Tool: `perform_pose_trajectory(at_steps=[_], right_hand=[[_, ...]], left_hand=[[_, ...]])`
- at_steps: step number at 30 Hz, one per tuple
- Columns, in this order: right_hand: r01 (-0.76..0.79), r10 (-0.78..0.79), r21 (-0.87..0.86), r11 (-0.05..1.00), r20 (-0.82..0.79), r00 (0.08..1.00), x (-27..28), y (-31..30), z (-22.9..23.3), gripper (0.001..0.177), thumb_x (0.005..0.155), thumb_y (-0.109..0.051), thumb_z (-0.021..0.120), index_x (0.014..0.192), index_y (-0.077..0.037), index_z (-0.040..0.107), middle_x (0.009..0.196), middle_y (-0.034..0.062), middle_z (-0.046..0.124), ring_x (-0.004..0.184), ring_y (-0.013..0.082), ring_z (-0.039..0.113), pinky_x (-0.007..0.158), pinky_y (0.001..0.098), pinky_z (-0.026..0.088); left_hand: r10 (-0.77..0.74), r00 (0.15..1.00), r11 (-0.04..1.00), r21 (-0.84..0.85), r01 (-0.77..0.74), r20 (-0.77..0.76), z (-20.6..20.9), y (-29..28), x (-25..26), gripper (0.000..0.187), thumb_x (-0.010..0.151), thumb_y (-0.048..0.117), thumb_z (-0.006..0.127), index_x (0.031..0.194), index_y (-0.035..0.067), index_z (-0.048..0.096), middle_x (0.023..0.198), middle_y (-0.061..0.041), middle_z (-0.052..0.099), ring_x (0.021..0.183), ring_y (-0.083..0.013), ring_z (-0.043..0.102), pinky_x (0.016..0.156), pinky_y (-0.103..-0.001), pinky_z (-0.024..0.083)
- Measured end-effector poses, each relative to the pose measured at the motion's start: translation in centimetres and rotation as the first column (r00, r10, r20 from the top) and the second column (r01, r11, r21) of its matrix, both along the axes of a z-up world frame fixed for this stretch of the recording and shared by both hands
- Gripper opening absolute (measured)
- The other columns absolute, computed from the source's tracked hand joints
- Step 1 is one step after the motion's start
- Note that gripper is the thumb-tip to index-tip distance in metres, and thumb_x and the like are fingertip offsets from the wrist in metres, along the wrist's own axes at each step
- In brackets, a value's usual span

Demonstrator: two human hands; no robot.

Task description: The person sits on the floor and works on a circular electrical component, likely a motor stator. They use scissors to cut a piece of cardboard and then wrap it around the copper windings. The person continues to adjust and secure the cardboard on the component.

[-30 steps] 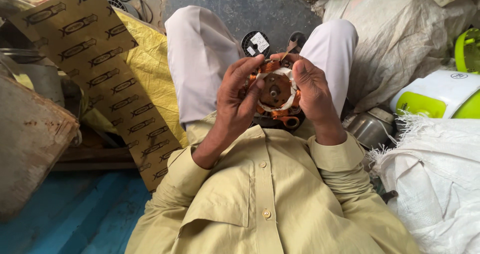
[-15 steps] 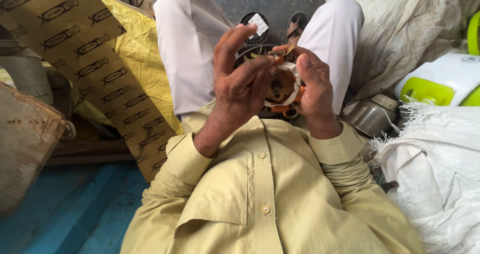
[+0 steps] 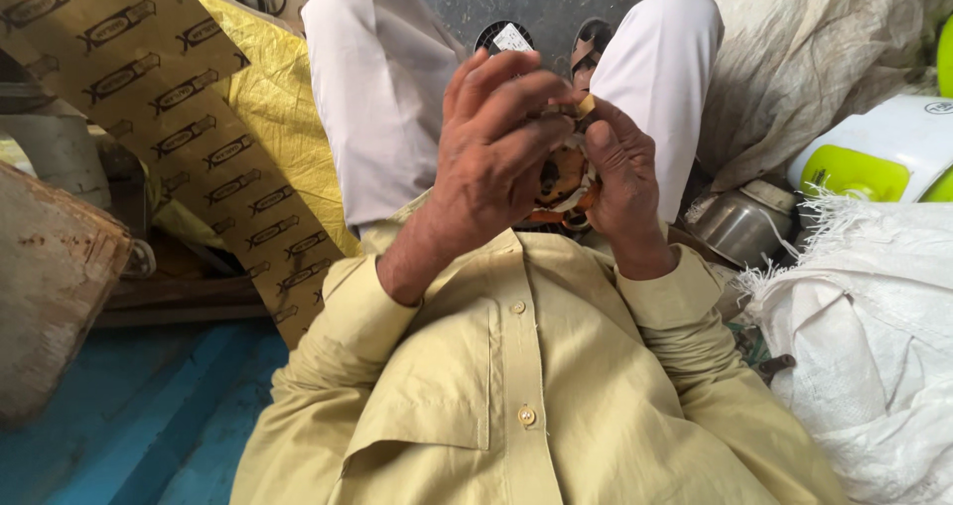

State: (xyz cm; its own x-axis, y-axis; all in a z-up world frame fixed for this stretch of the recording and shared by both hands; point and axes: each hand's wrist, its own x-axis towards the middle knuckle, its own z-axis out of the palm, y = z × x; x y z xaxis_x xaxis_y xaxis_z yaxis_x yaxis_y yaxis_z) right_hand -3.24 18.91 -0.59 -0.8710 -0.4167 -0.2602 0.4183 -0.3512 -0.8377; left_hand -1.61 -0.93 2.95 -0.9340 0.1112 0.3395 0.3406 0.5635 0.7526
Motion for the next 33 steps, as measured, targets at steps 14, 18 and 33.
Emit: perform_pose_trajectory(at_steps=[14,18,33], right_hand=[[0.361,-0.361,0.018,0.932,0.083,0.929,1.5,0.0,-0.7,0.049,0.114,-0.040,0.045,0.139,0.000,0.057,0.130,0.0112,0.066,0.119,0.0219,0.067,0.106,0.0379,0.055],[0.365,-0.358,-0.028,0.931,0.131,0.924,2.5,-0.4,-0.9,0.050,0.113,-0.043,0.043,0.135,0.000,0.057,0.128,0.0123,0.066,0.117,0.0233,0.068,0.104,0.0399,0.056],[0.437,-0.431,0.075,0.896,-0.085,0.899,4.0,-1.7,-1.6,0.051,0.114,-0.043,0.045,0.138,0.001,0.055,0.127,0.0109,0.064,0.112,0.0205,0.065,0.099,0.0357,0.055]], left_hand=[[0.205,0.944,0.842,0.446,-0.305,0.258,-0.2,0.1,3.9,0.018,0.098,0.008,0.078,0.116,0.011,0.074,0.131,-0.013,0.065,0.112,-0.0218,0.069,0.092,-0.028,0.057],[0.242,0.967,0.933,0.255,-0.253,0.075,0.0,1.1,3.6,0.027,0.094,0.010,0.083,0.119,0.009,0.073,0.132,-0.014,0.062,0.122,-0.0290,0.063,0.098,-0.036,0.053],[0.223,0.972,0.943,0.234,-0.235,0.077,0.6,1.6,2.5,0.024,0.089,0.005,0.081,0.108,0.005,0.065,0.132,-0.017,0.056,0.119,-0.0317,0.063,0.102,-0.038,0.057]])
